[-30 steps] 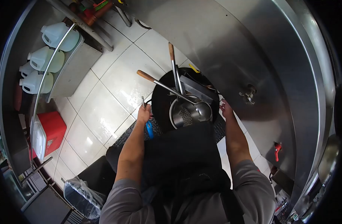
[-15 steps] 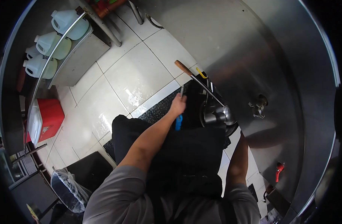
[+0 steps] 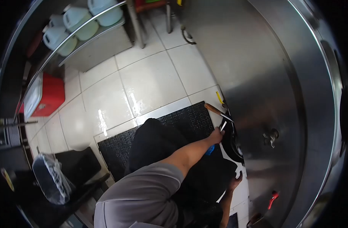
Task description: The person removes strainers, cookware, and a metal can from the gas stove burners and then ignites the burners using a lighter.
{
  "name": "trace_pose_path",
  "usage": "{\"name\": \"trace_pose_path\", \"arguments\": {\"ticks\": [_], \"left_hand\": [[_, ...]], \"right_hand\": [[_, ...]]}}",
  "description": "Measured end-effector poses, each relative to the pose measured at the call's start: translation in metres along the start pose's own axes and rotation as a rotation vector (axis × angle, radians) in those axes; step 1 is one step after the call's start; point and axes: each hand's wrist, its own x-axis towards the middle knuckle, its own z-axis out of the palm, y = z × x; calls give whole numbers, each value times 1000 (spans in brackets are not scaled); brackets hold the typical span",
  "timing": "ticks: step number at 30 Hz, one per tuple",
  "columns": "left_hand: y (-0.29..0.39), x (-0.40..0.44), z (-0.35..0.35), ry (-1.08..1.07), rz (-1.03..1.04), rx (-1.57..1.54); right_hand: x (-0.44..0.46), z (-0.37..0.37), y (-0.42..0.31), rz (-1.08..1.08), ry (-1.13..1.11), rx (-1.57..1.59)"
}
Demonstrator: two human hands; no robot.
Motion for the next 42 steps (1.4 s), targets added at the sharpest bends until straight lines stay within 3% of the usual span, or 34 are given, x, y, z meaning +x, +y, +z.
{"name": "trace_pose_path", "arguments": {"ticks": [1, 3, 4, 5, 7, 8, 9, 10, 12, 13, 14, 15, 19, 21, 27, 29, 31, 32, 34, 35, 37, 39, 41, 42], "left_hand": [[26, -22, -3, -18, -50, 67], [-4, 0, -12, 215, 210, 209], [-12, 6, -23, 437, 452, 393], [5, -10, -42, 484, 451, 462], [48, -51, -81, 701, 577, 414], [75, -78, -103, 738, 645, 403], [102, -108, -122, 711, 513, 267], [127, -138, -137, 812, 592, 203], [177, -199, -165, 933, 675, 150], [203, -236, -172, 962, 683, 118], [230, -281, -177, 1028, 687, 101], [261, -335, -177, 991, 644, 63], [320, -484, -163, 1015, 649, -14], [325, -535, -156, 1030, 762, -159], [315, -665, -119, 1063, 1008, -517], [310, -714, -103, 1033, 1032, -672], [304, -747, -89, 1015, 1013, -774], [299, -754, -86, 939, 1062, -924], [292, -764, -85, 789, 1147, -1142], [290, -768, -87, 776, 1151, -1143], [286, -776, -94, 667, 1169, -1266], [280, -784, -105, 598, 1169, -1205], [277, -797, -109, 501, 1148, -1133], [280, -808, -108, 595, 1034, -1018]], "right_hand": [[1, 3, 29, -123, -19, -143], [-4, -4, 44, -156, -178, -42], [-13, -13, 28, -128, -228, 29], [-14, -19, 27, -104, -291, 104], [-9, -23, 40, -49, -437, -42], [-14, -28, 23, -114, -406, -93], [-11, -37, 5, -171, -542, -150], [10, -27, 47, -527, -660, -193], [10, -23, -44, -291, -467, -988], [60, -17, -15, -536, -699, -785], [67, -6, -27, -605, -711, -785], [72, 0, -44, -855, -712, -412], [14, -147, -308, -205, -982, 109], [9, -155, -387, -471, -1105, 63], [-64, -186, -599, -705, -1447, 214], [-137, -247, -659, -666, -1523, 150], [-186, -285, -689, -650, -1763, 138], [-205, -295, -691, -652, -1756, 121], [-239, -312, -691, -563, -2035, 110], [-253, -323, -691, -567, -2022, 111], [-280, -345, -688, -485, -2215, -60], [-294, -346, -680, -344, -2166, -16], [-295, -335, -671, -186, -2266, 101], [-305, -345, -672, -238, -2185, 107]]}}
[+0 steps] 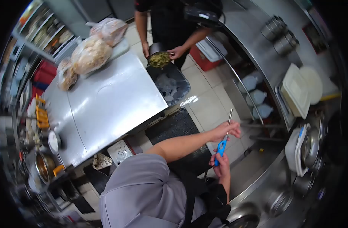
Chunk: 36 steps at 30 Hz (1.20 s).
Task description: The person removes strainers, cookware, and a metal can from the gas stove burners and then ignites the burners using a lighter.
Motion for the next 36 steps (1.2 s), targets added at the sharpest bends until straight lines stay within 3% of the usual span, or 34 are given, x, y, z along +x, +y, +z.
{"name": "trace_pose_path", "arguments": {"ticks": [1, 3, 4, 6, 8, 11, 17, 25, 27, 32, 36], "left_hand": [[9, -3, 1, 30, -36, 171], [-14, 14, -55, -139, 154, 707], [-4, -4, -76, -18, 361, 1190], [71, -61, -59, 87, -26, 1432], [65, -86, -107, 157, 135, 1659], [50, -131, -164, 21, 367, 1724], [46, -154, -145, -2, 345, 1794], [33, -147, -148, 70, 400, 1664], [32, -146, -145, 113, 320, 1599], [28, -141, -147, 89, 387, 1604], [12, -131, -157, 94, 427, 1487]], "right_hand": [[-1, 10, -2, -36, 76, -43], [-7, 14, -7, -125, 284, -189], [-15, 17, -15, -166, 414, -274], [-49, 10, -22, -272, 623, -318], [-101, -1, -29, -330, 815, -305], [-178, -29, -19, -458, 1098, -248], [-273, -35, 4, -609, 1408, -213], [-304, -34, 56, -597, 1604, -260], [-314, -32, 66, -563, 1669, -247], [-336, -37, 106, -649, 1781, -165], [-349, -31, 123, -585, 1855, -163]]}}
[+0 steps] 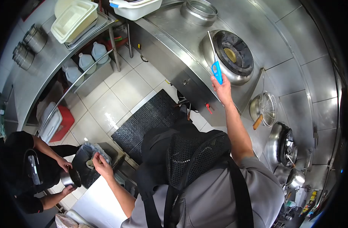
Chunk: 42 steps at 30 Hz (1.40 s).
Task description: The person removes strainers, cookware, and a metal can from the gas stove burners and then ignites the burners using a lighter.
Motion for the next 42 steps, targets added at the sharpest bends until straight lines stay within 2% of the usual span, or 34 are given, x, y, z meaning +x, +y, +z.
{"name": "trace_pose_path", "arguments": {"ticks": [5, 7, 11, 13, 16, 19, 22, 26, 28, 30, 31, 32, 34, 35, 37, 39, 42], "left_hand": [[31, 12, 36, -108, 52, 2], [38, 19, 57, -138, 136, 15], [89, 44, 115, -265, 59, -67], [146, 63, 155, -381, 123, -125], [254, 87, 227, -552, 365, -178], [384, 95, 309, -691, 711, -235], [508, 79, 412, -789, 1116, -326], [640, 26, 566, -1001, 1317, -380], [676, -1, 652, -1044, 1381, -236], [693, -28, 731, -1122, 1383, 46], [701, -40, 759, -1150, 1375, 178], [706, -50, 784, -1168, 1382, 168], [709, -64, 825, -1239, 1382, 455], [710, -70, 838, -1257, 1388, 447], [712, -73, 861, -1271, 1401, 625], [711, -72, 874, -1292, 1428, 668], [711, -69, 886, -1338, 1467, 757]], "right_hand": [[18, -21, 16, 2, 105, 23], [27, -30, 26, -12, 160, 77], [46, -55, 29, 6, 214, 144], [58, -71, 28, 46, 260, 173], [75, -99, 38, 29, 328, 368], [89, -127, 35, 25, 412, 372], [108, -148, 56, 46, 494, 520], [135, -173, 80, 124, 541, 600], [147, -178, 91, 165, 495, 602], [156, -184, 96, 209, 446, 591], [162, -186, 94, 214, 416, 492], [167, -190, 92, 220, 384, 394], [176, -200, 90, 222, 433, 284], [179, -204, 88, 210, 462, 178], [183, -208, 94, 227, 528, 123], [187, -199, 115, 269, 722, 216], [204, -189, 108, 326, 782, 341]]}}
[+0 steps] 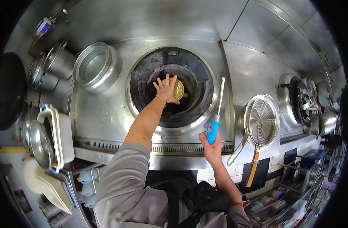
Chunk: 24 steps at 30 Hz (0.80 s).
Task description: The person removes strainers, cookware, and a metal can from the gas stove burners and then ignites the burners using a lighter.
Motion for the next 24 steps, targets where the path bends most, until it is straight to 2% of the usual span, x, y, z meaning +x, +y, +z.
{"name": "trace_pose_path", "arguments": {"ticks": [4, 7, 10, 13, 15, 17, 18, 19, 21, 24], "left_hand": [[-6, 6, -3, -16, 65, -16], [-11, 16, -1, -26, 127, -32], [-20, 16, -15, -21, 170, -67], [-35, 1, -41, 95, 245, -136], [-42, -25, -86, 144, 290, -264], [-58, -34, -111, 283, 467, -488], [-61, -39, -130, 334, 578, -613], [-62, -46, -150, 312, 606, -729], [-60, -48, -184, 371, 626, -778], [-49, -26, -213, 364, 622, -1005]], "right_hand": [[11, 42, -11, 45, 11, 50], [29, 75, -9, -58, 29, 18], [53, 96, -14, -41, 47, -2], [87, 103, 3, -78, 110, -55], [113, 101, 8, -161, 230, -307], [140, 100, 12, -31, 332, -395], [149, 101, -2, 29, 306, -280], [156, 107, -16, 22, 346, -189], [182, 110, -34, -35, 287, 274], [221, 96, -87, -102, 240, 501]]}}
